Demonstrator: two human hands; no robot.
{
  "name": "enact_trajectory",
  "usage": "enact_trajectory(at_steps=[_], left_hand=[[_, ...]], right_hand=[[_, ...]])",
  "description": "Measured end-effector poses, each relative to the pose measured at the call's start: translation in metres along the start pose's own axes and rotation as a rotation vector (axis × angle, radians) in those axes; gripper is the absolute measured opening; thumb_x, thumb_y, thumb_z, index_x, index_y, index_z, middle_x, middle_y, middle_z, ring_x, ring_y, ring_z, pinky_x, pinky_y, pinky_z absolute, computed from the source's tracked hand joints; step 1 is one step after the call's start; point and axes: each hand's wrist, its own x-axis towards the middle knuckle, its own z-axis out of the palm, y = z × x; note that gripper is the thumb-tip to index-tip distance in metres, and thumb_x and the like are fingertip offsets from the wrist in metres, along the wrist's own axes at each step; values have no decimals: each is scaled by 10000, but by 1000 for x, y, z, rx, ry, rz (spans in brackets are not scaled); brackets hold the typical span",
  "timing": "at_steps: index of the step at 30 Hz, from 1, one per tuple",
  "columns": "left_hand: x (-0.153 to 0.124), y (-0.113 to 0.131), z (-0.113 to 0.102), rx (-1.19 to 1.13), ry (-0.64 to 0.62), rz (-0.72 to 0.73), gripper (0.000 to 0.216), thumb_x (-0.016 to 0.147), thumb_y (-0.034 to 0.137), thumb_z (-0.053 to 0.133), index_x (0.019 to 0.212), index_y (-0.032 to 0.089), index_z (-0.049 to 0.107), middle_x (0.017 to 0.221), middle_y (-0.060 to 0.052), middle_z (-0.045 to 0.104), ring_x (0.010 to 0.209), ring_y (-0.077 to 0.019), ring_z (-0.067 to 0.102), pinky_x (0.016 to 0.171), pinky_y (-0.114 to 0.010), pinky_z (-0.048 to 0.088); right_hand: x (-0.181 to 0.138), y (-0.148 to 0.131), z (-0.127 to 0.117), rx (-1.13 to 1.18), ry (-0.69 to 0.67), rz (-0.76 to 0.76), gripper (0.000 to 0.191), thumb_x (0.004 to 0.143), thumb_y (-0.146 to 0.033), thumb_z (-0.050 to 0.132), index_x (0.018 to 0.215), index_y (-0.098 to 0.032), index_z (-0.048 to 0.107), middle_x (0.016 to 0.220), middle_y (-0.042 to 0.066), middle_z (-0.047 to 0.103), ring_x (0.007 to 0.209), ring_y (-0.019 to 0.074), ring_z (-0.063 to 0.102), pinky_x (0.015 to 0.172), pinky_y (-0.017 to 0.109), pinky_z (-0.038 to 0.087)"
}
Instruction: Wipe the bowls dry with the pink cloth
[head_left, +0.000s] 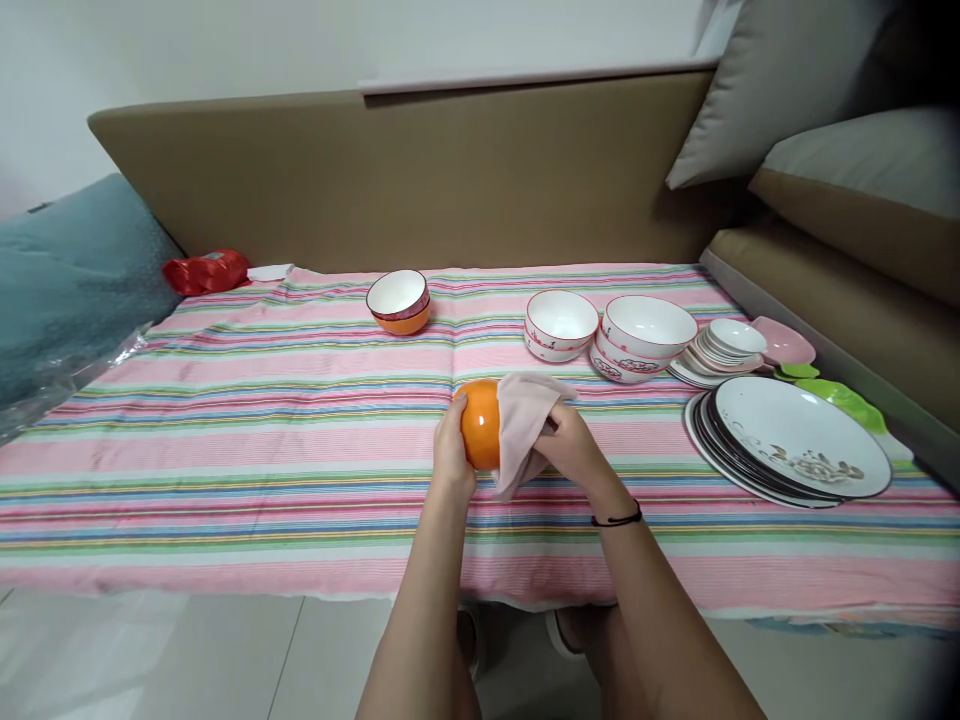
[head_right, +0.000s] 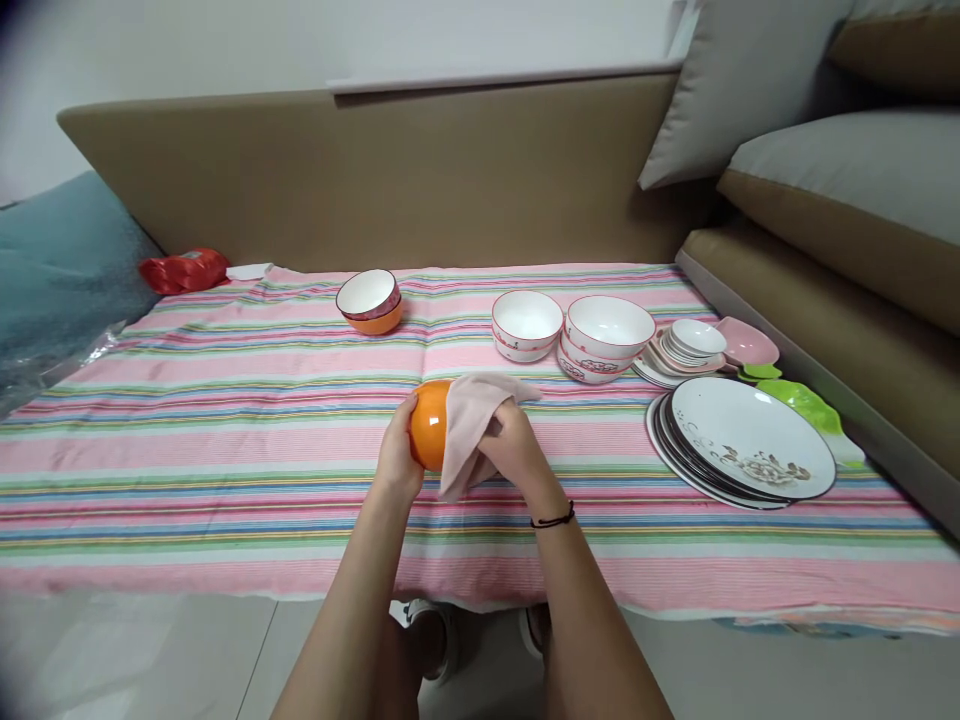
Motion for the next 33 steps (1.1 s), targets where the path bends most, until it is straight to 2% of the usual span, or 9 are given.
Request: enact_trajectory(at_steps=[2,5,10,13,16,19,24,29,33], left_hand=[[1,0,0,33,8,7,432,659,482,722,923,146,655,792,-26,687,646,-155,637,575,-257,473],[0,2,2,75,12,11,427,662,484,723,923,152,655,787,-22,683,646,-152,628,565,-250,466],[-4,3,7,124,-57,16,405,670,505,707,846,143,664,755,-47,681,651,-172,631,597,-273,478],[-6,2,10,175,-48,31,386,662,504,712,775,139,659,669,-36,647,586,-160,596,564,-272,454],[-5,2,10,214,-36,62,356,652,489,727,696,149,631,612,-17,612,537,-139,550,520,-257,414],[-3,3,9,251,-55,71,367,651,497,732,651,151,609,598,-13,601,526,-131,532,505,-249,394],[-3,5,8,250,-41,127,369,679,510,715,701,150,638,641,-4,618,571,-125,546,533,-237,417],[-2,6,9,227,-23,145,350,698,496,703,728,149,661,641,-2,622,575,-122,547,528,-226,417],[-1,6,10,196,-4,134,336,680,475,723,737,148,674,654,-11,632,591,-134,559,533,-233,422]], right_hand=[[-1,-1,-3,-11,-23,2,389,616,-166,611,1000,-183,667,1052,68,675,965,258,619,807,386,530],[-2,0,-4,-75,-19,24,403,620,-169,601,1020,-180,649,1002,69,682,938,261,620,790,387,525],[0,3,-1,-228,144,12,314,710,-296,601,989,-166,662,957,82,686,900,253,618,793,371,506],[1,4,-1,-225,189,-25,309,717,-311,590,976,-163,671,946,85,687,862,245,625,757,357,505],[1,4,-5,-128,163,-43,281,663,-260,565,905,-162,669,924,71,690,841,237,626,725,340,505],[2,3,-10,-37,92,14,269,625,-236,561,868,-161,651,881,50,694,820,228,625,702,323,508],[1,7,-14,-112,-33,94,295,668,-245,585,950,-164,624,924,58,696,857,238,623,695,325,506],[1,7,-11,-306,65,10,186,668,-273,588,821,-169,608,806,59,668,724,207,589,604,294,458],[1,5,-10,-345,94,1,124,656,-264,584,742,-174,576,735,45,632,657,186,556,563,283,429]])
